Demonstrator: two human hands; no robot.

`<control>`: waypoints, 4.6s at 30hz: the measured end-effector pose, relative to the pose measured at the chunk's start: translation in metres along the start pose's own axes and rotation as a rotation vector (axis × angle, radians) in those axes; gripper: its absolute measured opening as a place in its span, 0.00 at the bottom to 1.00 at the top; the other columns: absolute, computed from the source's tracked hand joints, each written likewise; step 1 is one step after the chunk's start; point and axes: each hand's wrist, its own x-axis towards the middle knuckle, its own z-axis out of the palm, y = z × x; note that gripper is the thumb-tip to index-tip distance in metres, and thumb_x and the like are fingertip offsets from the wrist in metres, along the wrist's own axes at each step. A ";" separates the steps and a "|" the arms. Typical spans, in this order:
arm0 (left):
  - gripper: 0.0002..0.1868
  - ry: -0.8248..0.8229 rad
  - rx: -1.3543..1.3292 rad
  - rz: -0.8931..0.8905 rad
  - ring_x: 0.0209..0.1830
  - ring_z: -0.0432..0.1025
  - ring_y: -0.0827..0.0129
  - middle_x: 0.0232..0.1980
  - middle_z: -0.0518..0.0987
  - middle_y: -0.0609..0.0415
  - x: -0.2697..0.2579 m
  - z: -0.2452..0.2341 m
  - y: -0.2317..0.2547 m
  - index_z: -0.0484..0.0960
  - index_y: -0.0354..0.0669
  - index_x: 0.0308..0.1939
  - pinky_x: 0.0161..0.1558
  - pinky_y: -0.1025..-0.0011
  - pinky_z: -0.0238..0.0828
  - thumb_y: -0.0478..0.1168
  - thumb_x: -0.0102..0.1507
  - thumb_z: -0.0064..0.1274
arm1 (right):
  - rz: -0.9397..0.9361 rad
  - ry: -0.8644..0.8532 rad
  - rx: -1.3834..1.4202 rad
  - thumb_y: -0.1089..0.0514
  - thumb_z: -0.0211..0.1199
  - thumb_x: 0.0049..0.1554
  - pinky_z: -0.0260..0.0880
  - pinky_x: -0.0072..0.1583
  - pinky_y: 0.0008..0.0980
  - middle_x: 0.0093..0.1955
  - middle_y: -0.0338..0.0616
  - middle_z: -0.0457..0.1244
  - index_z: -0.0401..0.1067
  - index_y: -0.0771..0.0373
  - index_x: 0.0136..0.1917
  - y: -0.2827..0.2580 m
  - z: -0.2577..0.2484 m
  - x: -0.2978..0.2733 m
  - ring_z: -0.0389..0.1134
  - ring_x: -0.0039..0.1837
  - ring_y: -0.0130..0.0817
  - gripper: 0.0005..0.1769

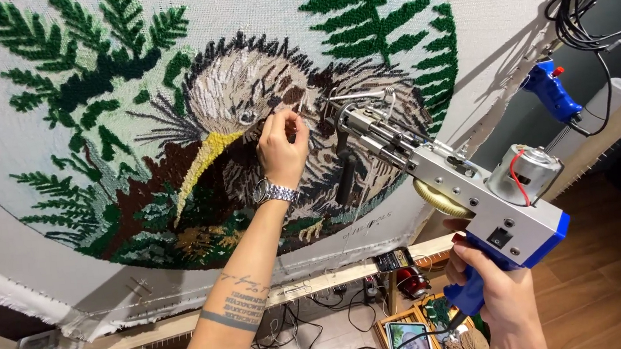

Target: Threading a tufting gun with yarn and using it to create a design on a rug stretched over a frame.

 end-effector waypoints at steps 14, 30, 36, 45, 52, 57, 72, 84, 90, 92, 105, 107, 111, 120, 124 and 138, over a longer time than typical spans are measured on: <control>0.07 -0.069 0.139 -0.012 0.25 0.63 0.78 0.37 0.76 0.60 -0.008 0.020 -0.016 0.78 0.50 0.42 0.26 0.79 0.58 0.45 0.71 0.47 | 0.047 -0.001 -0.058 0.67 0.62 0.56 0.57 0.33 0.38 0.31 0.52 0.56 0.70 0.78 0.59 -0.006 0.012 -0.001 0.54 0.30 0.39 0.18; 0.21 -0.907 -0.793 -0.547 0.41 0.76 0.70 0.39 0.80 0.58 -0.079 0.016 0.001 0.74 0.52 0.68 0.58 0.62 0.77 0.43 0.70 0.46 | 0.012 0.025 -0.017 0.73 0.60 0.53 0.55 0.30 0.36 0.50 0.64 0.67 0.66 0.77 0.54 -0.009 0.045 -0.001 0.55 0.33 0.39 0.14; 0.22 -0.915 -0.703 -0.522 0.18 0.65 0.80 0.21 0.71 0.65 -0.074 0.013 0.014 0.81 0.57 0.64 0.27 0.80 0.67 0.56 0.68 0.53 | 0.108 -0.015 -0.031 0.68 0.61 0.56 0.56 0.33 0.39 0.31 0.52 0.55 0.72 0.76 0.58 -0.006 0.046 0.002 0.52 0.28 0.40 0.17; 0.15 -0.842 -0.710 -0.739 0.13 0.55 0.81 0.19 0.68 0.69 -0.059 0.005 0.028 0.86 0.50 0.57 0.20 0.81 0.50 0.37 0.66 0.61 | 0.110 0.088 0.007 0.70 0.61 0.56 0.57 0.33 0.35 0.45 0.58 0.65 0.67 0.73 0.56 -0.006 0.069 -0.002 0.57 0.35 0.39 0.14; 0.24 -0.882 -0.528 -0.731 0.15 0.49 0.80 0.18 0.60 0.70 -0.042 0.005 0.020 0.88 0.53 0.52 0.22 0.78 0.44 0.59 0.58 0.63 | 0.105 0.139 -0.049 0.70 0.63 0.56 0.59 0.33 0.32 0.38 0.52 0.62 0.71 0.75 0.57 0.003 0.094 0.004 0.60 0.35 0.36 0.15; 0.07 -0.772 -0.493 -0.848 0.13 0.59 0.84 0.62 0.86 0.49 -0.021 -0.003 0.014 0.88 0.51 0.39 0.15 0.81 0.43 0.42 0.58 0.68 | 0.146 0.102 0.044 0.69 0.64 0.57 0.59 0.32 0.35 0.28 0.50 0.56 0.66 0.68 0.43 0.021 0.108 0.018 0.56 0.26 0.38 0.06; 0.31 -0.829 -0.366 -0.733 0.69 0.74 0.64 0.53 0.87 0.64 -0.011 0.002 0.013 0.86 0.51 0.42 0.80 0.61 0.42 0.68 0.47 0.63 | 0.198 0.113 0.058 0.67 0.63 0.58 0.57 0.33 0.34 0.29 0.51 0.54 0.71 0.75 0.48 0.012 0.102 0.031 0.54 0.27 0.38 0.06; 0.32 -0.768 -0.376 -0.646 0.26 0.64 0.76 0.25 0.71 0.65 -0.015 0.019 0.013 0.90 0.54 0.48 0.38 0.75 0.62 0.69 0.51 0.61 | 0.013 -0.009 -0.089 0.71 0.61 0.56 0.62 0.33 0.39 0.44 0.64 0.68 0.67 0.77 0.47 0.024 0.078 0.040 0.59 0.31 0.41 0.07; 0.31 -0.777 -0.649 -0.761 0.56 0.84 0.59 0.21 0.69 0.61 -0.043 0.075 -0.045 0.77 0.35 0.64 0.34 0.82 0.71 0.49 0.62 0.63 | 0.050 0.016 -0.381 0.67 0.67 0.53 0.68 0.33 0.37 0.46 0.53 0.73 0.74 0.69 0.58 0.012 0.083 0.039 0.66 0.34 0.39 0.19; 0.24 -0.747 -0.789 -0.737 0.55 0.84 0.55 0.21 0.72 0.61 -0.047 0.081 -0.052 0.79 0.35 0.58 0.52 0.68 0.74 0.44 0.61 0.64 | 0.090 0.034 -0.389 0.67 0.67 0.53 0.68 0.34 0.38 0.46 0.53 0.73 0.74 0.69 0.58 0.005 0.085 0.040 0.65 0.34 0.40 0.18; 0.10 -0.639 -0.928 -0.507 0.50 0.80 0.58 0.51 0.82 0.47 -0.028 0.064 -0.033 0.84 0.37 0.48 0.63 0.55 0.84 0.33 0.62 0.63 | -0.015 -0.047 -0.430 0.71 0.67 0.51 0.81 0.43 0.39 0.51 0.53 0.75 0.72 0.68 0.63 0.007 0.063 0.053 0.74 0.43 0.37 0.25; 0.14 -0.700 -0.776 -0.516 0.38 0.73 0.67 0.48 0.84 0.52 -0.018 0.047 -0.011 0.86 0.41 0.50 0.46 0.66 0.75 0.42 0.63 0.63 | -0.023 -0.092 -0.372 0.67 0.66 0.53 0.78 0.41 0.38 0.47 0.53 0.70 0.69 0.69 0.63 0.008 0.054 0.056 0.70 0.41 0.38 0.24; 0.22 -0.973 -0.825 -0.686 0.12 0.58 0.80 0.18 0.71 0.60 -0.011 0.028 0.010 0.83 0.44 0.60 0.19 0.81 0.56 0.50 0.65 0.60 | -0.060 -0.139 -0.183 0.68 0.63 0.56 0.68 0.35 0.36 0.38 0.53 0.65 0.69 0.74 0.53 0.007 0.042 0.058 0.64 0.35 0.39 0.12; 0.17 -0.978 -0.765 -0.748 0.21 0.73 0.77 0.55 0.88 0.48 -0.017 0.021 0.030 0.91 0.44 0.44 0.29 0.82 0.75 0.52 0.65 0.57 | -0.003 -0.094 -0.125 0.68 0.63 0.55 0.61 0.34 0.38 0.34 0.54 0.60 0.68 0.75 0.48 -0.005 0.034 0.041 0.59 0.32 0.40 0.09; 0.17 -0.996 -0.680 -0.702 0.22 0.72 0.79 0.52 0.89 0.52 -0.026 0.009 0.049 0.91 0.48 0.47 0.26 0.88 0.68 0.53 0.66 0.55 | -0.035 -0.129 -0.036 0.70 0.60 0.55 0.61 0.33 0.37 0.51 0.62 0.68 0.67 0.79 0.60 -0.002 0.020 0.031 0.56 0.31 0.39 0.19; 0.29 -0.351 -0.735 -0.531 0.26 0.82 0.69 0.35 0.88 0.47 -0.018 0.005 0.039 0.88 0.37 0.43 0.30 0.83 0.80 0.59 0.71 0.43 | -0.046 -0.069 0.107 0.59 0.63 0.57 0.53 0.32 0.28 0.38 0.38 0.58 0.65 0.56 0.63 0.017 -0.051 0.009 0.51 0.31 0.28 0.21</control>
